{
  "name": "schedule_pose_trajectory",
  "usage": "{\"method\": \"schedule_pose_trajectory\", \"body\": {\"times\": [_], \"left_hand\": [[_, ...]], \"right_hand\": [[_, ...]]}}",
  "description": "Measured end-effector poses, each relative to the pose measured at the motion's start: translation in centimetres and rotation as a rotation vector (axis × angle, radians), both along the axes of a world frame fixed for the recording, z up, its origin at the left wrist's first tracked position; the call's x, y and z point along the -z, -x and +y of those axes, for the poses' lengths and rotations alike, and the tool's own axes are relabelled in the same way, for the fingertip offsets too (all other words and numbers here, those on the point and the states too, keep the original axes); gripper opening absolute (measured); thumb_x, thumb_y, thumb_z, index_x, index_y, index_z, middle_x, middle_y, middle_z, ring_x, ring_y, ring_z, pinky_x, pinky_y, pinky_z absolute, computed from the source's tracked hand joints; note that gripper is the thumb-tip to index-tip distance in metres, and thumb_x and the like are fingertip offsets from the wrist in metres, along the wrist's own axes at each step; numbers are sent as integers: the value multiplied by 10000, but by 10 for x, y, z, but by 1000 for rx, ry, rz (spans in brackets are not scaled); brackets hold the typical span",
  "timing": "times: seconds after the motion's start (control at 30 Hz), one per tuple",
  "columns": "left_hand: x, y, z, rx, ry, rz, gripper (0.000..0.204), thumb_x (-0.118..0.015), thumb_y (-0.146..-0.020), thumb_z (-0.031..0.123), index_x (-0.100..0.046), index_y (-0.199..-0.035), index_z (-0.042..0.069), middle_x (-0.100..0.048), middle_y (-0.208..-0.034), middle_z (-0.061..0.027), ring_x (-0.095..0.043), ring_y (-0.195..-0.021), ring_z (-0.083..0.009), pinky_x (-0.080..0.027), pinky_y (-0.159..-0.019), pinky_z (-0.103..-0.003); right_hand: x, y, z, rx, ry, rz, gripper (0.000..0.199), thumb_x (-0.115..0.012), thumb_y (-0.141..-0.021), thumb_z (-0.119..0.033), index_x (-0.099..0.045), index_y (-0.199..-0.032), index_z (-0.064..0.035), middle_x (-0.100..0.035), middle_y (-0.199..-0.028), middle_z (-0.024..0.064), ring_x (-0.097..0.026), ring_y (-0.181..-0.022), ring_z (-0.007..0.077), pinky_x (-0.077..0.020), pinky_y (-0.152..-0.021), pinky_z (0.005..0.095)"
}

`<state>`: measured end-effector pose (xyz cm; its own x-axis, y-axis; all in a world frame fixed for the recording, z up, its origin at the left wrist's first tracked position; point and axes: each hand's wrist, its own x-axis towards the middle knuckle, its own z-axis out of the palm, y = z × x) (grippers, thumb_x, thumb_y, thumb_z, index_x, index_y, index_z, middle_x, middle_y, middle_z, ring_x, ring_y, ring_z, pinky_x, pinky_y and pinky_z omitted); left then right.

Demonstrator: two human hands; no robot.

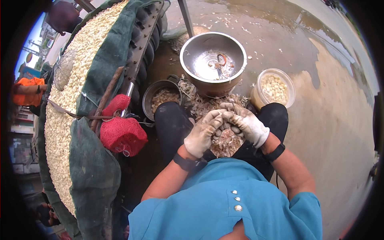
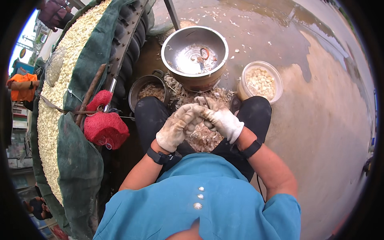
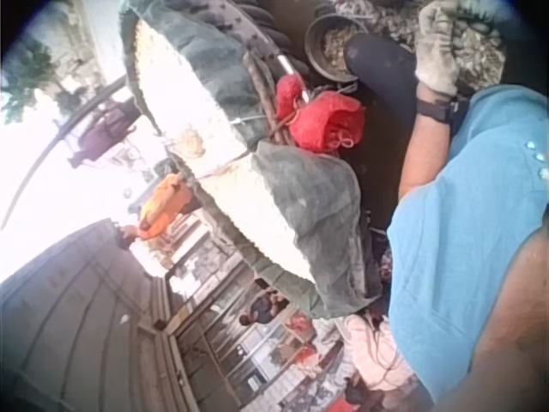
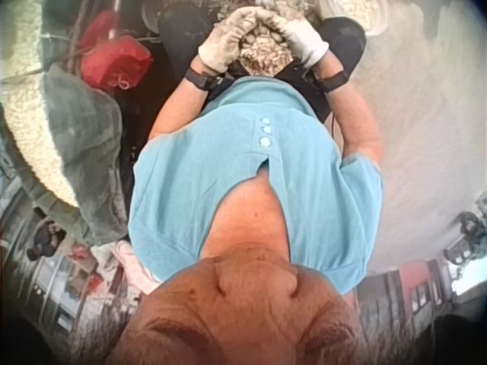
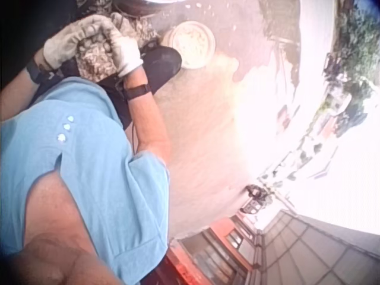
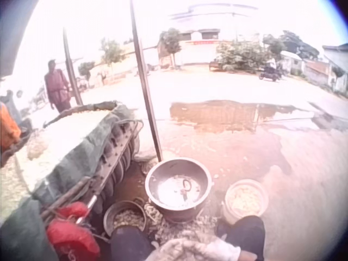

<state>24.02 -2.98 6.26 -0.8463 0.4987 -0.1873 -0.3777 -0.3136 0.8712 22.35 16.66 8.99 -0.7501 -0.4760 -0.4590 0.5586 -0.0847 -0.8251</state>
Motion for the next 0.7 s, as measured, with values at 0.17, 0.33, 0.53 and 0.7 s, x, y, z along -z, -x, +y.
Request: {"method": "schedule_pose_trajectory", "body": {"times": [0.17, 0.33, 0.53, 0.7], "left_hand": [[-10, -4, 0, -31, 52, -74, 508, -587, -967, 407, -475, -1307, 47, -575, -947, 19, -406, -701, -40, -333, -622, -179], [-16, -7, 4, -19, 62, -127, 484, -601, -959, 378, -458, -1289, 54, -581, -924, 12, -406, -684, -44, -338, -607, -184], [-8, -7, 0, -51, 123, -66, 383, -591, -964, 301, -466, -1205, 32, -617, -937, -34, -405, -649, -49, -364, -594, -193], [-8, -7, -4, -52, 270, 54, 318, -588, -963, 236, -486, -1141, -7, -613, -927, -49, -411, -639, -50, -389, -604, -201]], "right_hand": [[-8, -10, -2, 68, 30, 1, 468, -652, -945, -315, -495, -1320, -83, -502, -733, -44, -416, -566, 11, -307, -469, 166], [-8, -18, 2, 50, -106, 87, 441, -665, -929, -318, -528, -1263, -65, -536, -774, -22, -453, -580, 33, -367, -488, 201], [-12, -17, 1, -35, -578, 334, 536, -647, -916, -445, -546, -1197, -1, -625, -970, 150, -608, -862, 220, -489, -764, 338], [-4, -26, 9, -97, -655, 501, 472, -564, -969, -427, -561, -1178, -4, -621, -1003, 181, -599, -931, 266, -474, -831, 379]]}}
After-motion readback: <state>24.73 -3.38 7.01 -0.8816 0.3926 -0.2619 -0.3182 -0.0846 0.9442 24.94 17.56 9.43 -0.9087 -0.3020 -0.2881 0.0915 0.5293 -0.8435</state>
